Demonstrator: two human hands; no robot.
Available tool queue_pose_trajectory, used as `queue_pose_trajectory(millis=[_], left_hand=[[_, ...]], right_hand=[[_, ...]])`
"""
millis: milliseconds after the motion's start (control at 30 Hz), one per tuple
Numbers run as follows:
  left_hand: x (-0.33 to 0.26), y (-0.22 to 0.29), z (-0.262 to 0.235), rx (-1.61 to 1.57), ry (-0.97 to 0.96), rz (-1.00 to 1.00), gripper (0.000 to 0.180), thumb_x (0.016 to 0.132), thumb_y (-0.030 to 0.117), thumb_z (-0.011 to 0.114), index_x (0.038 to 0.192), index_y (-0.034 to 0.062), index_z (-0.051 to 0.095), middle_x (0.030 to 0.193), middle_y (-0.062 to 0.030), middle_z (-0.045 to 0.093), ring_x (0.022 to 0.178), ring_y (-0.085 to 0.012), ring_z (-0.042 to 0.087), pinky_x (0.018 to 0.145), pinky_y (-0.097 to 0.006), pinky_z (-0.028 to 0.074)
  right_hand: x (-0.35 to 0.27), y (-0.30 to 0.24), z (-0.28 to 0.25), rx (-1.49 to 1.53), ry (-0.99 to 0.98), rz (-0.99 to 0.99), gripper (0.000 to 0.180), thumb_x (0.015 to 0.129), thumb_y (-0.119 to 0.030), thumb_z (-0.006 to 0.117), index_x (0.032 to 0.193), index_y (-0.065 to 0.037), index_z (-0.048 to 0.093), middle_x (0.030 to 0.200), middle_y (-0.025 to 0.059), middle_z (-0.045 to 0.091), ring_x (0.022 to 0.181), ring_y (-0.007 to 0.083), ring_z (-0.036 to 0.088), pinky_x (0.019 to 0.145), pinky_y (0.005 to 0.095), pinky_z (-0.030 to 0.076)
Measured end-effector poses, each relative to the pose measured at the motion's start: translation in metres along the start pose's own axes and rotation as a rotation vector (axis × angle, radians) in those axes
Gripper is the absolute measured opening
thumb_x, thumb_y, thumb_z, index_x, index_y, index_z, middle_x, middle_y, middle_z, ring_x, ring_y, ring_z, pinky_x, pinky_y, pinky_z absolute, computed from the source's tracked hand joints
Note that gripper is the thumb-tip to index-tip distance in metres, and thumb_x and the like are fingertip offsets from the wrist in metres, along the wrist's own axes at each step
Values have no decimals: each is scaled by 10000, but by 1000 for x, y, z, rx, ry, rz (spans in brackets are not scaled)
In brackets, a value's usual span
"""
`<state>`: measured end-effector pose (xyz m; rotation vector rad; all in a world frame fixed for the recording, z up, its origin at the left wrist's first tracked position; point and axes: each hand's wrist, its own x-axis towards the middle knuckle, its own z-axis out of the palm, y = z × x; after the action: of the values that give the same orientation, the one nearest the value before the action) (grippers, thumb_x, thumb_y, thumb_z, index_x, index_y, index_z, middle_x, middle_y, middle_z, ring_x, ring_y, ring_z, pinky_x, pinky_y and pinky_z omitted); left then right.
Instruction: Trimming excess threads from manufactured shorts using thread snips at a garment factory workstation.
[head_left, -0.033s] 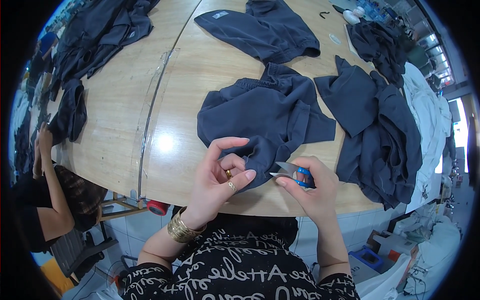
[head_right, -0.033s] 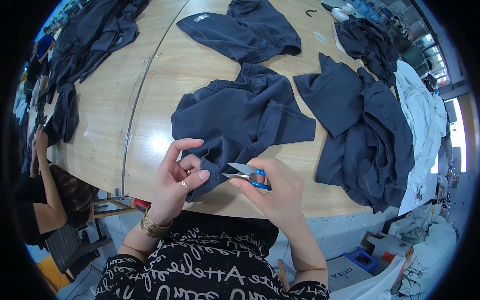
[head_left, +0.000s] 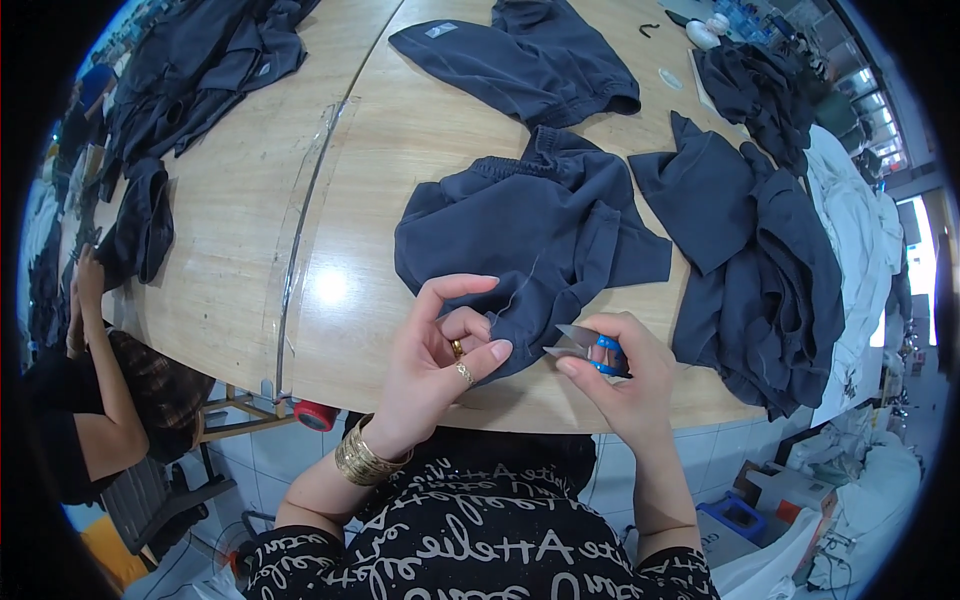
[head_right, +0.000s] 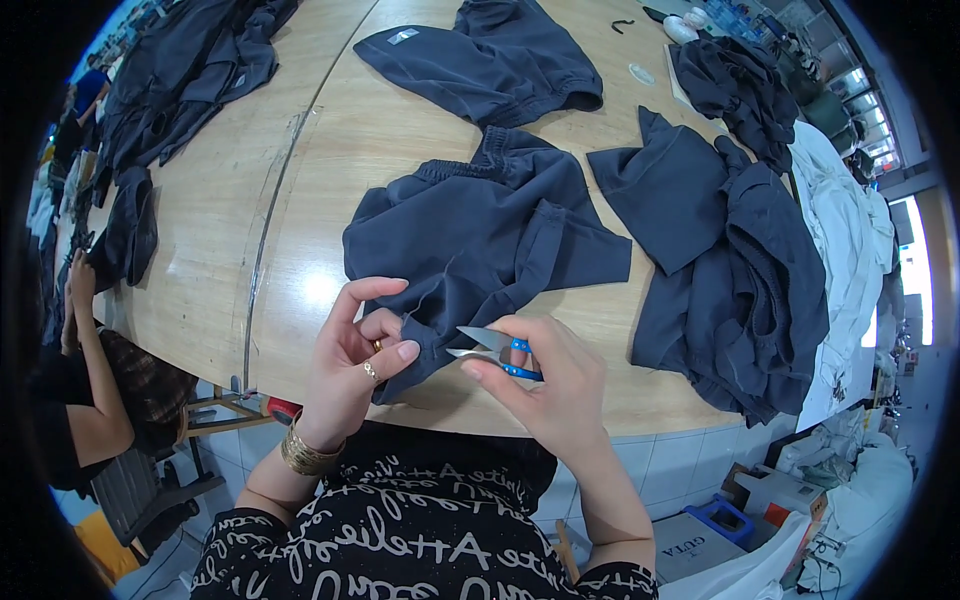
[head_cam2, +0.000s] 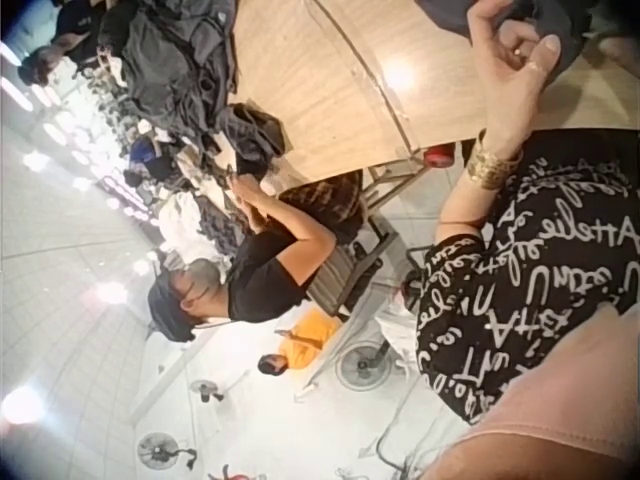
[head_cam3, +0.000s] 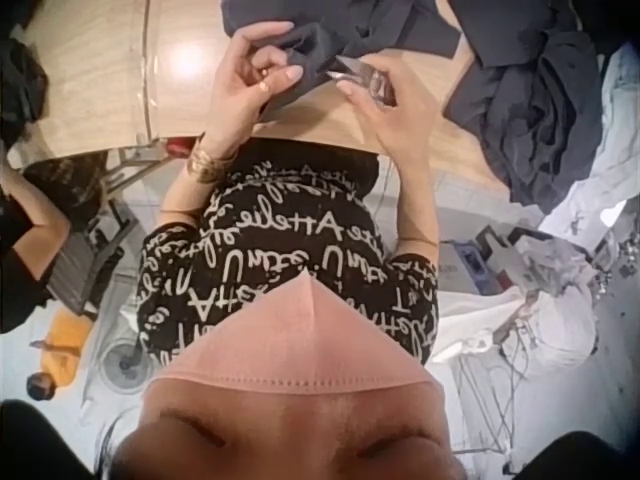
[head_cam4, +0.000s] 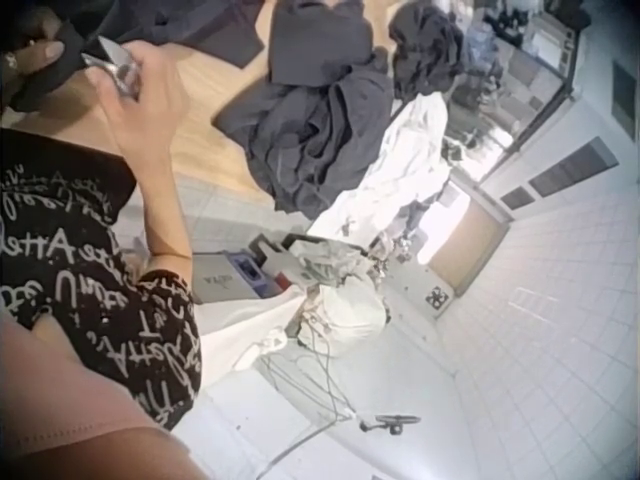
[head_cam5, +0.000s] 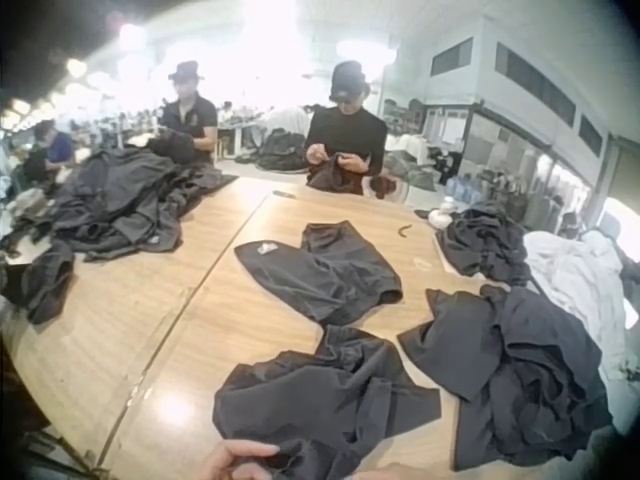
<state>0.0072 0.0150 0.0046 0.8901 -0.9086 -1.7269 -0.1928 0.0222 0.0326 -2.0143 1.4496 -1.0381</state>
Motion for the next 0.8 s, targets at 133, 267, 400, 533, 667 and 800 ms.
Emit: queue_pose_trajectory(millis=[133, 267, 400, 533, 667, 800], left_hand=[[0, 1, 0, -15, -7, 20, 518, 795, -69, 631, 1246, 68, 415, 850, 25, 509, 728, -10, 490, 627, -148, 380], [-1, 3, 2, -7, -22, 5, 527, 790, -68, 635, 1246, 67, 409, 852, 26, 501, 752, -15, 490, 641, -158, 388], [1, 3, 4, 11, -52, -1, 535, 786, -63, 641, 1247, 67, 405, 854, 24, 501, 774, -16, 488, 645, -161, 391], [2, 2, 6, 49, -83, -1, 527, 789, -52, 643, 1245, 67, 407, 830, 27, 491, 757, -17, 471, 643, -154, 375], [2, 2, 1, 74, -61, 0, 499, 800, -46, 633, 1237, 64, 419, 808, 35, 482, 724, -16, 456, 646, -151, 362], [2, 3, 1, 36, -57, -2, 478, 809, -37, 628, 1232, 61, 427, 802, 35, 483, 713, -14, 455, 644, -152, 364]], right_hand=[[-3, -2, -2, -1, -94, 52, 347, 638, -123, 788, 940, -57, 630, 764, 19, 559, 636, 96, 473, 546, 212, 369], [4, -13, -2, 32, -90, 9, 392, 645, -172, 802, 994, -98, 639, 738, 25, 551, 578, 106, 503, 492, 226, 405], [2, -6, 12, 113, -76, -31, 357, 672, -40, 753, 1009, -98, 650, 753, 23, 533, 560, 97, 497, 487, 224, 401], [0, -5, 15, 180, -27, -103, 238, 728, 19, 696, 944, -53, 628, 677, -16, 464, 555, 57, 399, 504, 206, 298], [3, -8, 5, 265, 32, 44, 206, 743, 49, 661, 917, -49, 610, 734, 17, 543, 567, 60, 485, 523, 190, 390], [4, -4, -1, 110, 36, 110, 137, 774, -18, 667, 879, -55, 588, 698, 26, 557, 564, 75, 480, 505, 221, 375]])
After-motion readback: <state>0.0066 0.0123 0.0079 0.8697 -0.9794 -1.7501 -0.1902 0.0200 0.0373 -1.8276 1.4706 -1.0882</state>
